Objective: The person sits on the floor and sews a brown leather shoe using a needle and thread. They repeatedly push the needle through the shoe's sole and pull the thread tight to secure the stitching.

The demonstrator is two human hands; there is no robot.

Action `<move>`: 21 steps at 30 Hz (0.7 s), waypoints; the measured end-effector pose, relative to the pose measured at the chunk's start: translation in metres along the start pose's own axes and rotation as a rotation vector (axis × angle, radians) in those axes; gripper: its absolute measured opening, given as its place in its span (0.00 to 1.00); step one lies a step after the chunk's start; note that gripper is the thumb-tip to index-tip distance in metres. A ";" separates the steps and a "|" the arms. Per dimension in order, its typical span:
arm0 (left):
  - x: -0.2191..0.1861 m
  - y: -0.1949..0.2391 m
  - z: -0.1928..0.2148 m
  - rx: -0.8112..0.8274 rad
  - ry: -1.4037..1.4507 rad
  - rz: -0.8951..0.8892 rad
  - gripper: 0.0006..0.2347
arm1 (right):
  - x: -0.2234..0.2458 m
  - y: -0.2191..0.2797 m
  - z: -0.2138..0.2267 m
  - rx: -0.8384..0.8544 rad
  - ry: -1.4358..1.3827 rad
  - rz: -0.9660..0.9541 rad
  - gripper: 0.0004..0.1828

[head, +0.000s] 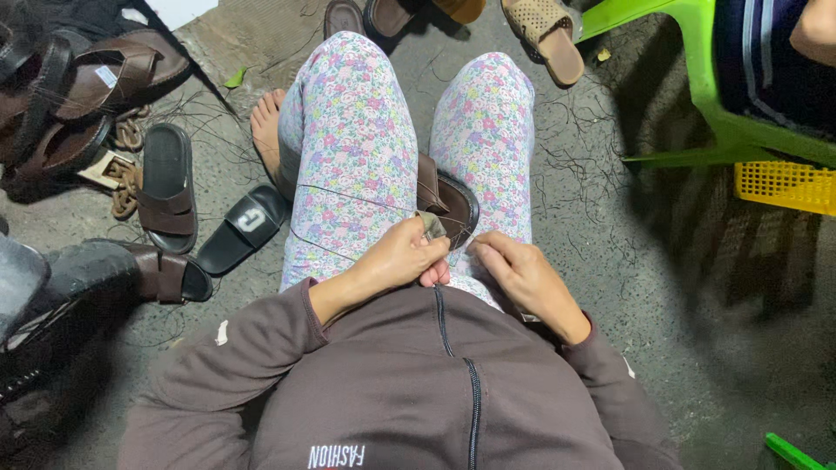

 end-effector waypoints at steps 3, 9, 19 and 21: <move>-0.002 0.001 -0.001 0.005 0.032 0.010 0.10 | -0.025 -0.008 -0.005 -0.047 -0.216 -0.033 0.13; 0.000 0.003 0.000 -0.010 0.134 -0.007 0.08 | 0.008 0.006 0.011 -0.008 0.065 0.099 0.14; -0.035 0.021 0.010 -0.057 0.024 -0.001 0.11 | -0.028 0.017 0.044 -0.145 -0.151 0.141 0.12; -0.043 0.030 0.014 -0.105 -0.158 0.008 0.09 | -0.045 0.035 0.092 -0.527 -0.647 -0.259 0.14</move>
Point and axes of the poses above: each hand's wrist, its own y-axis away from the middle knuckle, its own z-axis out of the back of the hand, x = y × z, the point moved 4 cm from there along -y, towards the middle knuckle, and after that the axes turned 14 degrees about -x, right-handed, at the moved point
